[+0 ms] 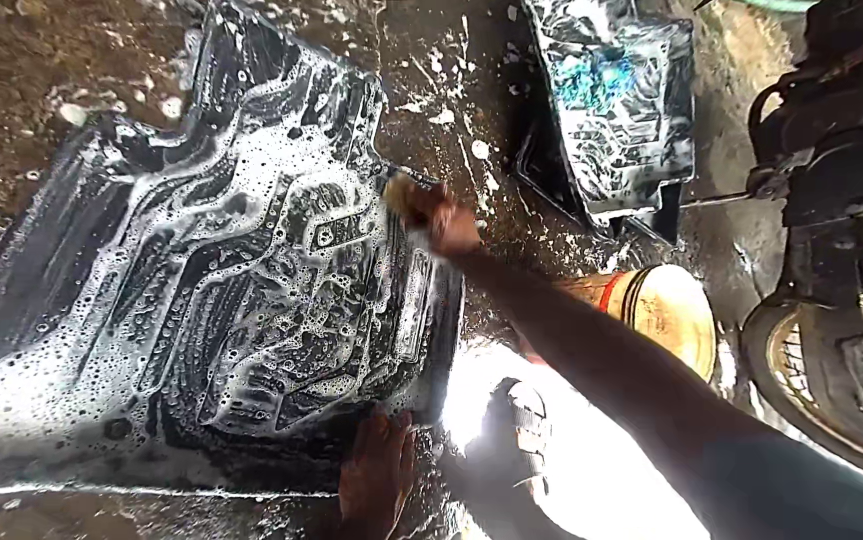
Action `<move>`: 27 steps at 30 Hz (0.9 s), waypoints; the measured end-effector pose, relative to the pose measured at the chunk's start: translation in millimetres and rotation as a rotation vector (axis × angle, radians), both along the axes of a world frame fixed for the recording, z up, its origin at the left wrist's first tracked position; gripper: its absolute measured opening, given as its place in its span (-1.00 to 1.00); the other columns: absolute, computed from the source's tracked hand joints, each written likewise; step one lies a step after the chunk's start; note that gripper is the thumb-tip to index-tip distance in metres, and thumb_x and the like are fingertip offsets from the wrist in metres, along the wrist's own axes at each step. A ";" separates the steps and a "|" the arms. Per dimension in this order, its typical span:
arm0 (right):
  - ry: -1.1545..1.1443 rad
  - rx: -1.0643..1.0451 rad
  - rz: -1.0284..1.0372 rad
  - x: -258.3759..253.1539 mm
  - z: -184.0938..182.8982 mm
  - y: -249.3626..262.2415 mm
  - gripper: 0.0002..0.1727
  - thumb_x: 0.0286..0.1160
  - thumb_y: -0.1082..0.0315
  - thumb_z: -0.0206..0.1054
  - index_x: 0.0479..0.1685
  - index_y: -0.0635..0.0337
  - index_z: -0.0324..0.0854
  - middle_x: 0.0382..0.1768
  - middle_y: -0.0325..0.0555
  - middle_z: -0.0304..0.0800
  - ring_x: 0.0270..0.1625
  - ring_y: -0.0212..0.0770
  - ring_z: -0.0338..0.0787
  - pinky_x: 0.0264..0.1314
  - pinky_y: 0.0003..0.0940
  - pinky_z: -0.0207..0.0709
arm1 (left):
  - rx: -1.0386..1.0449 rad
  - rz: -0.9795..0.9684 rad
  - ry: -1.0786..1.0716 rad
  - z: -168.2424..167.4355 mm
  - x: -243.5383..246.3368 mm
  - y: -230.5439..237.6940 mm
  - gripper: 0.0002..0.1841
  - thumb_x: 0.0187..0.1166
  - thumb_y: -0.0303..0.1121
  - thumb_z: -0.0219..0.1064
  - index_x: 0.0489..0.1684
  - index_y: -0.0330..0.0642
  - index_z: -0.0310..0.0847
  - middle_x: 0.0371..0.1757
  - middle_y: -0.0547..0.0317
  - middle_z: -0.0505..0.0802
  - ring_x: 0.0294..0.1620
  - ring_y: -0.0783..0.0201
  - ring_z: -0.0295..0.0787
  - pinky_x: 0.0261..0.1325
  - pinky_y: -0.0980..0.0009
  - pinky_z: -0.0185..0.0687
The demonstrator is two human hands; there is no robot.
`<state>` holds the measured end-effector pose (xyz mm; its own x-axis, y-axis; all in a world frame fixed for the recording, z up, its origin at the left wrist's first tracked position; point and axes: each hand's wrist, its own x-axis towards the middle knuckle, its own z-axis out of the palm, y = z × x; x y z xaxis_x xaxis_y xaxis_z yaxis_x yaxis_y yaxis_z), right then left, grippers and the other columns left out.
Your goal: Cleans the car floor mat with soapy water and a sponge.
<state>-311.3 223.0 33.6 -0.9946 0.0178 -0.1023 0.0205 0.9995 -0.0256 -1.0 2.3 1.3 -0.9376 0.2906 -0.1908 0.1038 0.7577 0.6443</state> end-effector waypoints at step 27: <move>0.158 -0.316 0.249 66.3 -22.7 -101.0 -0.43 0.44 0.08 0.50 0.48 -0.01 0.69 0.36 0.12 0.76 0.13 0.05 0.89 -0.01 0.07 0.81 | 0.045 0.082 0.060 5.7 3.5 6.5 -0.69 0.61 -0.08 0.27 0.10 0.13 0.89 0.04 0.09 0.93 0.06 0.00 0.91 -0.18 0.05 0.85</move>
<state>-245.0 122.0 10.9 -0.9684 -0.2326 0.0901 -0.2493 0.9158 -0.3150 2.5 8.7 6.9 -0.9681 0.2190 -0.1217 0.0819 0.7357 0.6723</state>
